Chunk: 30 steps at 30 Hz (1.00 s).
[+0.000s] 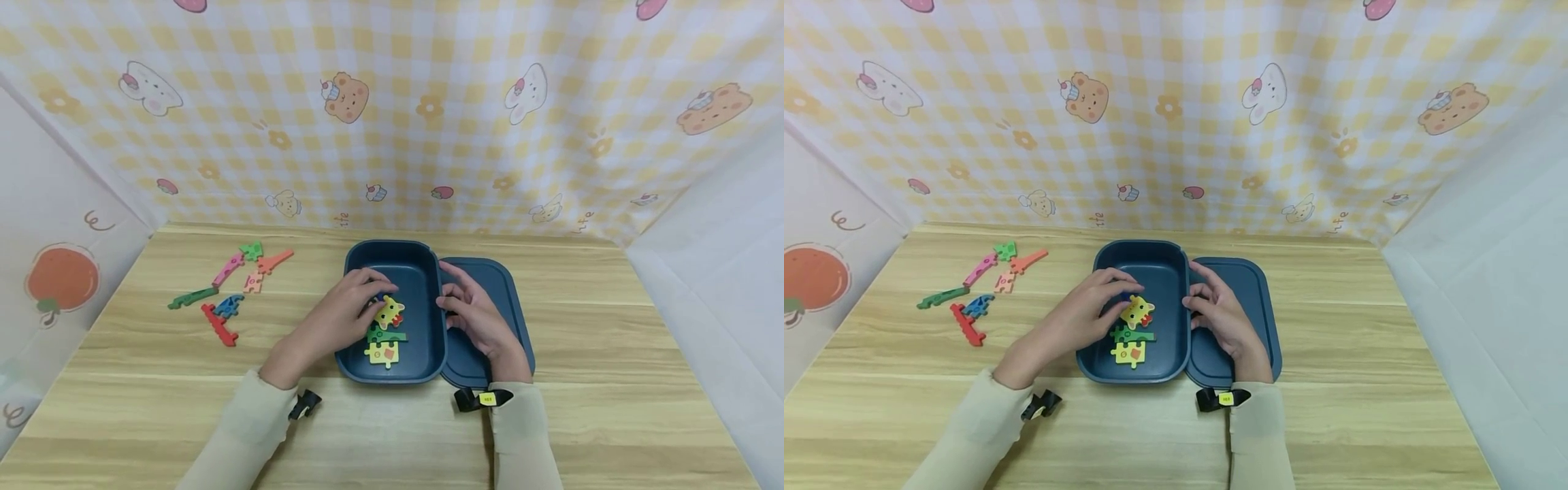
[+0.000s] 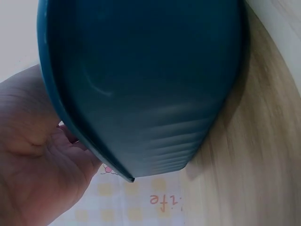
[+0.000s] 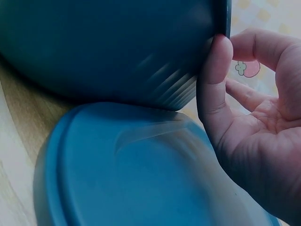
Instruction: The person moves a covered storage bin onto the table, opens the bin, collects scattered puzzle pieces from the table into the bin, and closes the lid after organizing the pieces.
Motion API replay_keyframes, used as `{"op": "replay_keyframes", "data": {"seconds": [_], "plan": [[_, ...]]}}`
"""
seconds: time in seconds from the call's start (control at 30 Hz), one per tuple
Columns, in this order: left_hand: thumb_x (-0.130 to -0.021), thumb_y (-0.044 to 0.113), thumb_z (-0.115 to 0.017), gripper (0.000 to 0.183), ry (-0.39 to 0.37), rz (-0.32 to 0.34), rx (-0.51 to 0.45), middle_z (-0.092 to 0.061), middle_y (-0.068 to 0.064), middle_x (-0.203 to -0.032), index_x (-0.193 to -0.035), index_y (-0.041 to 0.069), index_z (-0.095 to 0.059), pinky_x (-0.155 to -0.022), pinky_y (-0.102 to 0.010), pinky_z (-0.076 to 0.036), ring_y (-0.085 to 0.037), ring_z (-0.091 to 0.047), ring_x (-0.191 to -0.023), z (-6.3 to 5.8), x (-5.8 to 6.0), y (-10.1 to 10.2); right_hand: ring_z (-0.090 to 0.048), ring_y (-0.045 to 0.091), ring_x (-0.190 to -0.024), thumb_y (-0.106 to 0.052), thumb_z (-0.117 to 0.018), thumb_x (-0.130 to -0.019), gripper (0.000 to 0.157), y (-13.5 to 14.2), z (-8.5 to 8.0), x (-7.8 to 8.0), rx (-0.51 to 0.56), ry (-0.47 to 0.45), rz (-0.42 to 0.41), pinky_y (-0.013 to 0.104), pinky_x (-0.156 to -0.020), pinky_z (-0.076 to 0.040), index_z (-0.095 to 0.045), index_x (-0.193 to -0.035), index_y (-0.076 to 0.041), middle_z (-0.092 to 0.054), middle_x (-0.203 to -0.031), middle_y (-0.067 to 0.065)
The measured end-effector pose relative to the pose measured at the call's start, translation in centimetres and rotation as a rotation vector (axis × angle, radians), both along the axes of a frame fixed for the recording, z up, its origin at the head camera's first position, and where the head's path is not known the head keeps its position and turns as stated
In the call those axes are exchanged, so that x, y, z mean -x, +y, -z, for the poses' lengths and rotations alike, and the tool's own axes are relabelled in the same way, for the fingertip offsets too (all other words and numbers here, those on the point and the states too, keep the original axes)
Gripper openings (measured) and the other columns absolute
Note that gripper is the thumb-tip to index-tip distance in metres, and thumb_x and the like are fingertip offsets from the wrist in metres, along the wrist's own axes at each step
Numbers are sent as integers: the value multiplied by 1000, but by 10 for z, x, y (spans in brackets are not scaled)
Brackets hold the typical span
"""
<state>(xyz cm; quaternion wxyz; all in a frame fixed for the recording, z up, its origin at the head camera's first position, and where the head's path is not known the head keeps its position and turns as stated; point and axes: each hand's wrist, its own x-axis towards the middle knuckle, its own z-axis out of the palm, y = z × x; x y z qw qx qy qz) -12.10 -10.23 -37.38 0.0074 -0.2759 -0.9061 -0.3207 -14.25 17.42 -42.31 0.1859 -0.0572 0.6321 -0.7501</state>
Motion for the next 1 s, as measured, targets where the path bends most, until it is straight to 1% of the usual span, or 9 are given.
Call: {"op": "replay_keyframes", "data": {"seconds": [0.2, 0.4, 0.57, 0.67, 0.87, 0.9, 1.0], "plan": [[-102, 6, -68, 29, 10, 13, -13, -67, -5, -132, -130, 12, -74, -111, -45, -55, -23, -63, -125, 0, 1, -1, -61, 5, -77, -4, -59, -104, 71, 0, -1, 0, 2, 0, 0, 20, -59, -56, -29, -167, -18, -60, -100, -5], [-103, 8, -68, 30, -14, -8, -29, -68, -3, -133, -132, 14, -74, -108, -44, -57, -21, -64, -125, -3, 0, -6, -61, 5, -79, -6, -61, -104, 72, -1, -1, 0, -5, -5, -6, 20, -59, -56, -28, -167, -18, -59, -100, -4], [-103, 10, -68, 31, -4, -33, -29, -69, -3, -132, -134, 15, -72, -101, -43, -60, -21, -67, -120, -6, -1, -15, -61, 5, -79, -5, -60, -104, 72, -1, -1, 0, -8, -11, -4, 20, -59, -56, -29, -167, -18, -59, -101, -4], [-104, 13, -67, 30, 1, -55, -36, -69, -3, -131, -134, 16, -71, -96, -42, -60, -21, -68, -117, -9, -1, -21, -61, 5, -79, -5, -61, -104, 72, -1, -1, 0, -8, -11, -6, 20, -59, -56, -29, -167, -18, -59, -102, -4], [-107, 19, -64, 28, -30, -125, -33, -68, -3, -133, -135, 18, -70, -101, -44, -60, -24, -66, -119, -13, 2, -35, -61, 5, -80, -3, -59, -104, 72, 0, 0, 0, -11, -8, -1, 20, -60, -56, -29, -167, -19, -58, -101, -5], [-107, 20, -64, 28, -35, -141, -34, -68, -3, -133, -135, 18, -70, -104, -46, -60, -25, -66, -122, -14, 3, -38, -61, 5, -81, -3, -59, -104, 72, 0, 0, 0, -11, -7, -2, 20, -60, -56, -28, -167, -19, -58, -101, -5], [-108, 20, -62, 29, -54, -187, -37, -67, -5, -135, -135, 18, -69, -104, -49, -59, -27, -66, -123, -14, 7, -45, -61, 5, -81, -4, -60, -104, 72, 0, 0, 0, -10, -5, 1, 20, -60, -56, -29, -167, -19, -58, -102, -4]]}}
